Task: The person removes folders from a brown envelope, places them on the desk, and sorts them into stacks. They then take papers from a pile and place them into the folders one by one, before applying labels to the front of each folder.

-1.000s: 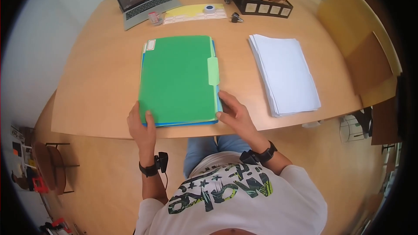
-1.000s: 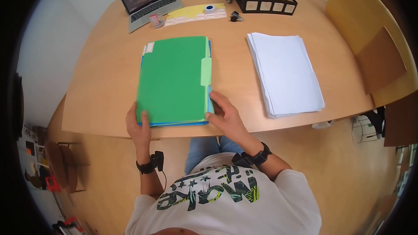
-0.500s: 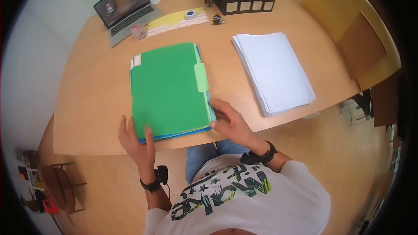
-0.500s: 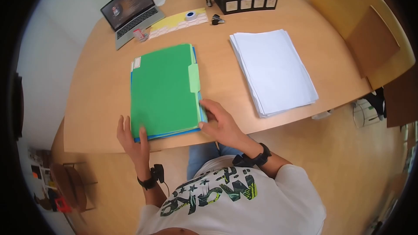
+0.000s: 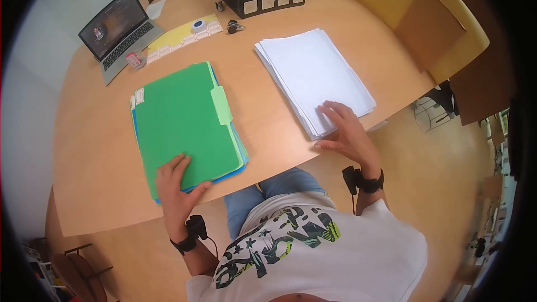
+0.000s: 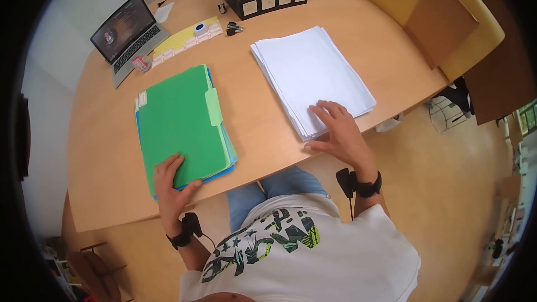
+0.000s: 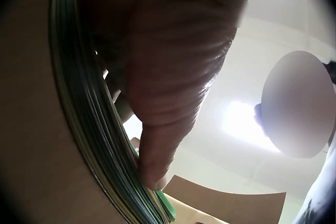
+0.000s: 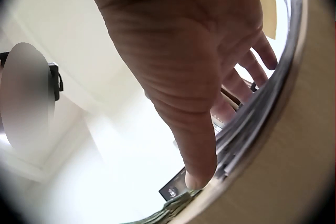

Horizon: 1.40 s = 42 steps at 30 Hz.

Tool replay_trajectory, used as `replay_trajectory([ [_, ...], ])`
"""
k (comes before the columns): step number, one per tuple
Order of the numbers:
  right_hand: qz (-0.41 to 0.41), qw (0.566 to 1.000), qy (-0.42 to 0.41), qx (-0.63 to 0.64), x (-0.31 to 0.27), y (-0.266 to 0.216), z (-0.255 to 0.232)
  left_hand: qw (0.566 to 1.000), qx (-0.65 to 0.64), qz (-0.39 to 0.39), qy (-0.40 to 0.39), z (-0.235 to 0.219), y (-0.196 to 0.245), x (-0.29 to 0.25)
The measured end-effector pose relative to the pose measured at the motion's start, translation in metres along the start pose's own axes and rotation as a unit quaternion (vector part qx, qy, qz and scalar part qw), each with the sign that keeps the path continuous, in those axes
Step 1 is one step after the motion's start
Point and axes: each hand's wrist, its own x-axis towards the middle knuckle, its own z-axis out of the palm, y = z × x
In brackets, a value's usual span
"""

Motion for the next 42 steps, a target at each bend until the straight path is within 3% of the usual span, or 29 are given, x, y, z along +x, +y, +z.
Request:
replay_trajectory([
  [10,-0.007,0.997,0.005,0.082,-0.004,0.026,0.008,0.999,-0.041,-0.006,0.000,-0.003,-0.004,-0.001],
  [13,0.028,0.980,0.007,0.196,-0.007,0.033,0.011,0.996,-0.075,-0.042,0.026,0.003,-0.010,-0.006],
  [16,0.075,0.980,-0.008,0.182,-0.005,0.034,0.011,0.995,-0.059,-0.041,0.067,0.013,-0.013,-0.012],
  [19,0.045,0.984,0.070,0.155,-0.003,0.025,0.020,0.997,-0.011,-0.015,0.069,0.011,-0.007,-0.013],
  [22,-0.040,0.990,0.119,-0.057,-0.001,0.032,0.027,0.992,0.098,0.012,0.073,-0.004,0.003,-0.007],
  [23,-0.052,0.985,0.147,-0.077,0.000,0.034,0.028,0.986,0.146,0.020,0.077,-0.008,0.005,-0.005],
  [25,-0.074,0.971,0.201,-0.109,0.001,0.037,0.031,0.984,0.145,-0.038,0.101,-0.011,0.006,-0.005],
  [27,0.057,0.949,0.293,0.099,0.001,0.037,0.038,0.980,0.138,-0.060,0.129,-0.014,-0.003,-0.005],
  [28,0.128,0.914,0.328,0.200,0.002,0.036,0.042,0.979,0.132,-0.053,0.145,-0.012,-0.014,-0.005],
  [29,0.116,0.897,0.350,0.244,0.009,0.021,0.036,0.978,0.124,-0.043,0.160,-0.010,-0.021,-0.009],
  [31,0.096,0.852,0.398,0.327,0.026,-0.014,0.019,0.959,-0.018,-0.197,0.204,-0.011,-0.023,-0.018],
  [32,0.103,0.864,0.356,0.341,0.030,-0.023,0.020,0.933,-0.090,-0.266,0.225,-0.010,-0.023,-0.020],
  [33,0.110,0.874,0.315,0.353,0.035,-0.032,0.022,0.920,-0.134,-0.256,0.264,-0.007,-0.026,-0.023],
  [35,0.009,0.909,0.273,0.314,0.053,-0.071,0.028,0.885,-0.223,-0.229,0.338,-0.001,-0.034,-0.026],
  [36,-0.099,0.923,0.268,0.257,0.066,-0.100,0.034,0.866,-0.236,-0.242,0.368,0.002,-0.034,-0.026],
  [37,-0.212,0.942,0.231,0.115,0.075,-0.115,0.042,0.846,-0.249,-0.253,0.397,0.005,-0.034,-0.023],
  [38,-0.224,0.956,0.156,0.111,0.078,-0.137,0.057,0.825,-0.263,-0.264,0.425,0.006,-0.033,-0.020],
  [42,-0.305,0.950,0.066,0.016,0.081,-0.184,0.142,0.830,-0.240,-0.255,0.434,0.006,-0.027,-0.018],
])
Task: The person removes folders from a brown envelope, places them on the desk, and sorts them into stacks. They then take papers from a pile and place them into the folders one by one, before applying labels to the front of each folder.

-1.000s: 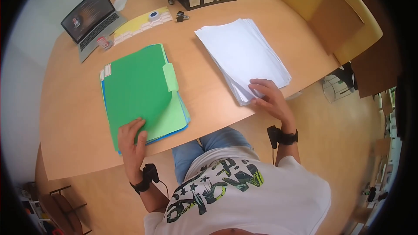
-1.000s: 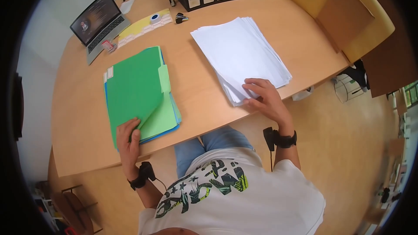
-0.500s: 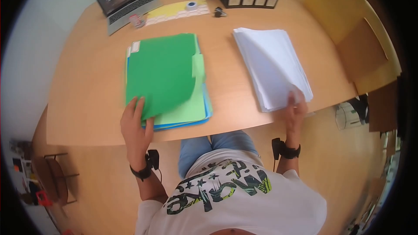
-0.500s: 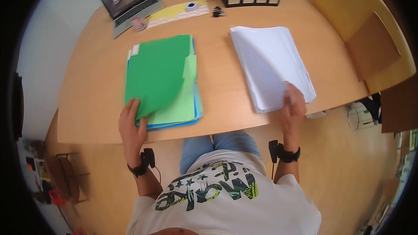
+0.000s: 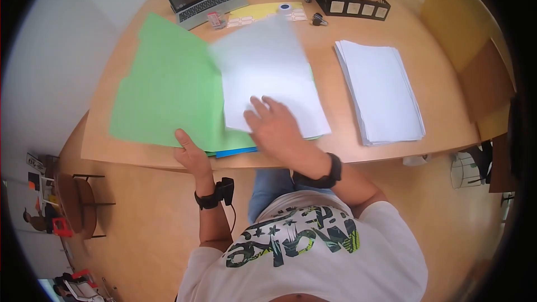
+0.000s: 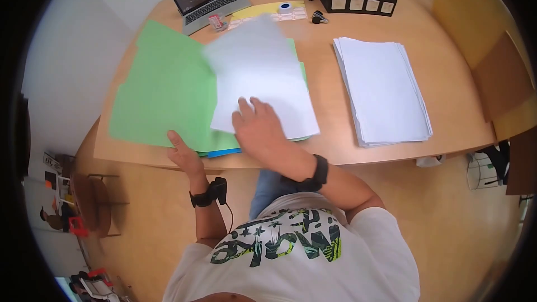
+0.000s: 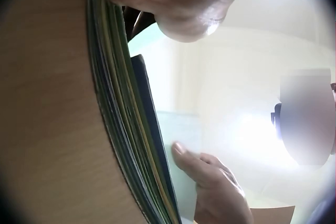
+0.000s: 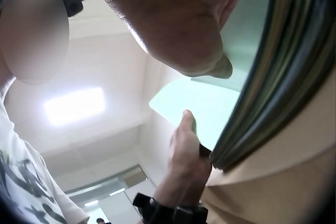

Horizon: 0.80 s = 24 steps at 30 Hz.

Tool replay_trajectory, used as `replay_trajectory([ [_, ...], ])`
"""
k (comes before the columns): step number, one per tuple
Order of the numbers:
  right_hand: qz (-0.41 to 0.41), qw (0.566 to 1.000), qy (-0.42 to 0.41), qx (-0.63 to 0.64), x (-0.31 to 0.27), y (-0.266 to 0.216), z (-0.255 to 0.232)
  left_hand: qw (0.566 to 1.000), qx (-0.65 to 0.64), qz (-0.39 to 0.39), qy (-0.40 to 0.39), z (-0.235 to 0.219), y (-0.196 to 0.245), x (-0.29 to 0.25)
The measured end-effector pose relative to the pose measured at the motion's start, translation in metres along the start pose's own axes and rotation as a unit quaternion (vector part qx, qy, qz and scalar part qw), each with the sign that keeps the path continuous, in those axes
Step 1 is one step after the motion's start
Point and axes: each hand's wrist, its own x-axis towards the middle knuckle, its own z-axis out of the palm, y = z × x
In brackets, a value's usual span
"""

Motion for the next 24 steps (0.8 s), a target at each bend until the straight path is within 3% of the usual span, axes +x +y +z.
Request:
replay_trajectory([
  [3,0.011,0.998,-0.062,-0.021,-0.001,-0.016,0.030,1.000,0.005,0.014,-0.014,0.000,0.000,-0.001],
  [12,0.031,0.990,-0.110,0.083,0.001,-0.035,-0.003,0.994,-0.022,0.096,-0.036,0.003,-0.002,-0.003],
  [15,-0.009,0.989,-0.123,0.079,-0.010,-0.017,-0.035,0.987,0.026,0.131,-0.090,-0.005,-0.007,-0.002],
  [20,0.089,0.988,-0.119,0.034,-0.038,0.033,-0.083,0.958,0.097,0.216,-0.160,-0.002,0.009,-0.004],
  [23,0.123,0.985,-0.116,0.045,-0.057,0.053,-0.085,0.917,0.158,0.302,-0.208,0.000,0.016,-0.003],
  [24,0.126,0.984,-0.116,0.054,-0.062,0.058,-0.081,0.911,0.165,0.297,-0.236,0.001,0.018,-0.003],
])
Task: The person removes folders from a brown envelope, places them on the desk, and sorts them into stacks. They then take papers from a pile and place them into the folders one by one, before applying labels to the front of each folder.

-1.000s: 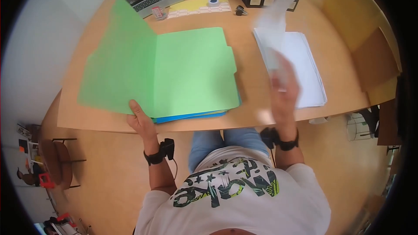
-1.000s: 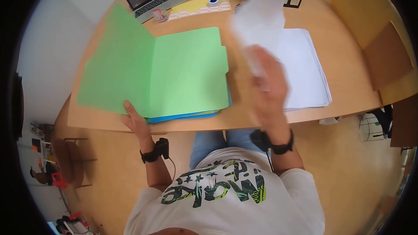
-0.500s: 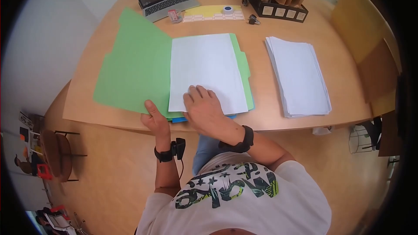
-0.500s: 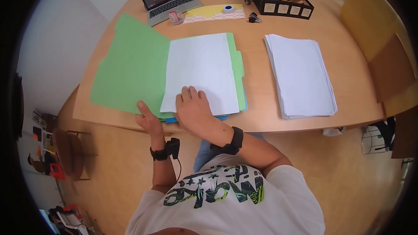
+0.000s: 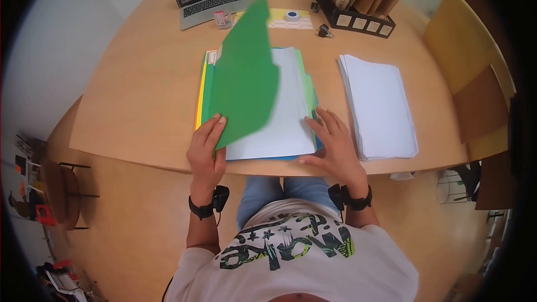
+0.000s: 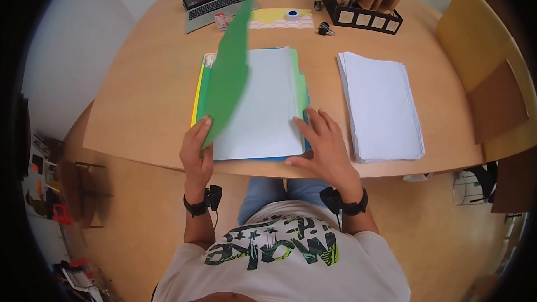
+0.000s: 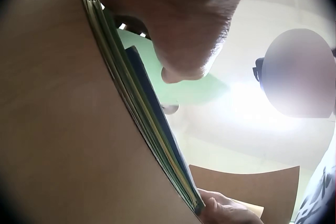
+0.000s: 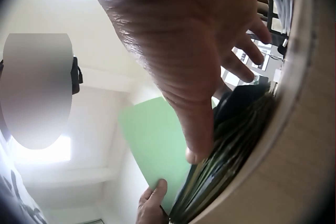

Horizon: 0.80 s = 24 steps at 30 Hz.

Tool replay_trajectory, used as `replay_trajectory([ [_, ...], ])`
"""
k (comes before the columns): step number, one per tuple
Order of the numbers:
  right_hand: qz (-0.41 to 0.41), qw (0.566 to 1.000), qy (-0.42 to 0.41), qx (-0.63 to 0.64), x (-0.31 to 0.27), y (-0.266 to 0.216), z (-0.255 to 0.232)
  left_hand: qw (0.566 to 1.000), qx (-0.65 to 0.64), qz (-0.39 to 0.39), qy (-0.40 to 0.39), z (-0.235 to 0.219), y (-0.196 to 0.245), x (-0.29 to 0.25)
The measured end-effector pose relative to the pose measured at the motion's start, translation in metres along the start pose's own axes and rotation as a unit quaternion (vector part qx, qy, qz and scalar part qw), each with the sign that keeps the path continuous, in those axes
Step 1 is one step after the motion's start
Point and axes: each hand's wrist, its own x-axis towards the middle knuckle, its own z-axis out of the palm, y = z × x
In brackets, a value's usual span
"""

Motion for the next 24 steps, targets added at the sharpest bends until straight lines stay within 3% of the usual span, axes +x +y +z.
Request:
replay_trajectory([
  [4,0.019,0.992,0.033,0.124,-0.011,0.011,0.022,0.996,0.035,0.016,-0.085,0.001,0.003,-0.002],
  [6,-0.002,0.993,0.065,0.098,-0.011,0.013,0.029,0.991,0.059,0.035,-0.112,0.002,0.000,-0.003],
  [14,-0.019,0.986,0.122,0.108,-0.008,0.013,0.037,0.991,0.075,0.059,-0.099,0.007,-0.007,-0.007],
  [24,-0.019,0.992,0.104,0.063,-0.009,0.011,0.039,0.991,0.046,0.066,-0.107,0.008,-0.004,-0.007],
])
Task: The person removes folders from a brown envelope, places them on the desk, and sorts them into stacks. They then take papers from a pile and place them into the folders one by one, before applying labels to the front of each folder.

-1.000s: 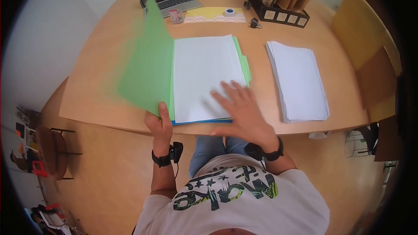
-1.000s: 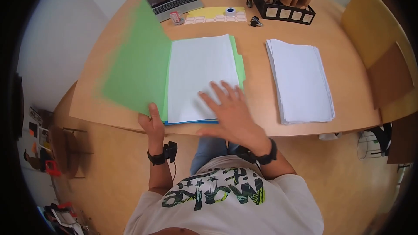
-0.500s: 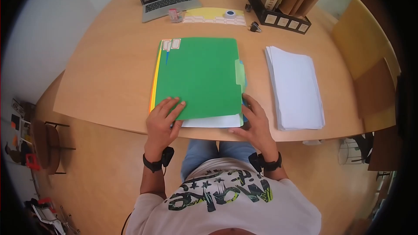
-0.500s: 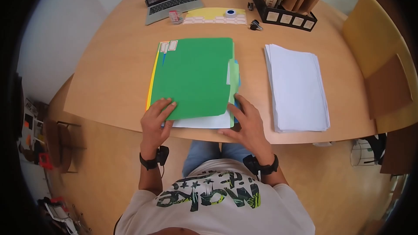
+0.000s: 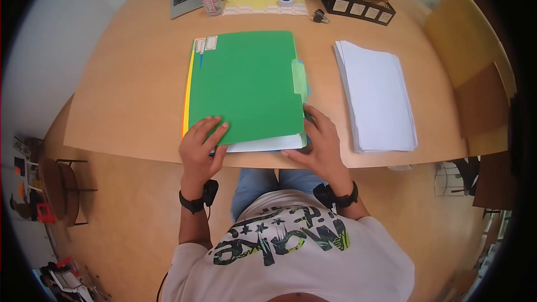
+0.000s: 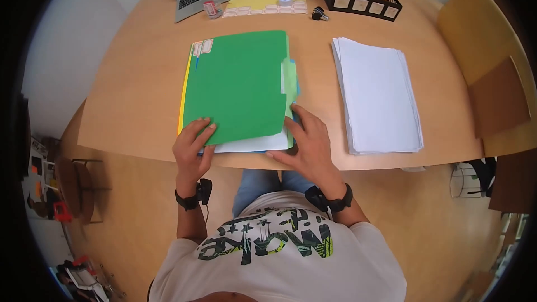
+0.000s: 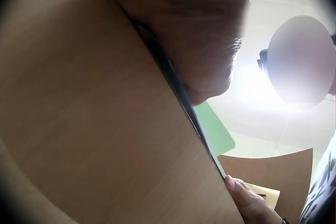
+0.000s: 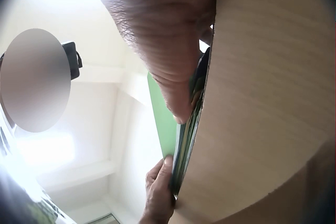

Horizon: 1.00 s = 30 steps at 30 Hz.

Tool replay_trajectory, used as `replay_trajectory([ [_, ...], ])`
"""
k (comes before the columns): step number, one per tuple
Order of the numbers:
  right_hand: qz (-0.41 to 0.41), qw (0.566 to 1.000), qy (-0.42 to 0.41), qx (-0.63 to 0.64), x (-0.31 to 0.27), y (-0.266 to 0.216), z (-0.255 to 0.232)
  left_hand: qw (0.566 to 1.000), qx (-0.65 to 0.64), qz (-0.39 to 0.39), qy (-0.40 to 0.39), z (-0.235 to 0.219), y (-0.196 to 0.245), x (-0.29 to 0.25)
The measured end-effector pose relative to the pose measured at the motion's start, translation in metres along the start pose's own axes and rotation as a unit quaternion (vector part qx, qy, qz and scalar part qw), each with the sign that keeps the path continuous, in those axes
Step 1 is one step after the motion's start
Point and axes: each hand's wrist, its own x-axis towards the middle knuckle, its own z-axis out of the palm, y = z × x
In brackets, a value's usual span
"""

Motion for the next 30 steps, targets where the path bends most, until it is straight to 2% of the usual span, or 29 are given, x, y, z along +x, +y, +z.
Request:
replay_trajectory([
  [11,0.007,0.999,-0.037,0.013,-0.001,-0.002,-0.010,0.998,0.034,0.026,-0.042,-0.003,-0.002,-0.001],
  [14,-0.009,0.996,-0.090,-0.003,0.000,-0.003,-0.022,0.998,0.030,0.022,-0.054,-0.006,-0.002,0.001],
  [17,-0.012,0.980,-0.193,-0.035,0.006,-0.011,-0.043,0.997,0.027,0.019,-0.067,-0.009,0.000,0.003],
  [20,-0.079,0.967,-0.234,-0.058,0.010,-0.007,-0.061,0.998,0.011,0.012,-0.064,-0.009,0.002,0.005],
  [24,-0.075,0.957,-0.270,-0.073,0.015,-0.003,-0.063,0.998,0.003,-0.008,-0.063,-0.007,0.005,0.006],
  [27,-0.109,0.956,-0.257,-0.086,0.018,0.003,-0.064,0.997,0.001,-0.012,-0.075,-0.009,0.005,0.007],
  [30,-0.088,0.956,-0.268,-0.081,0.022,0.001,-0.067,0.997,-0.005,-0.014,-0.079,-0.011,0.009,0.010],
])
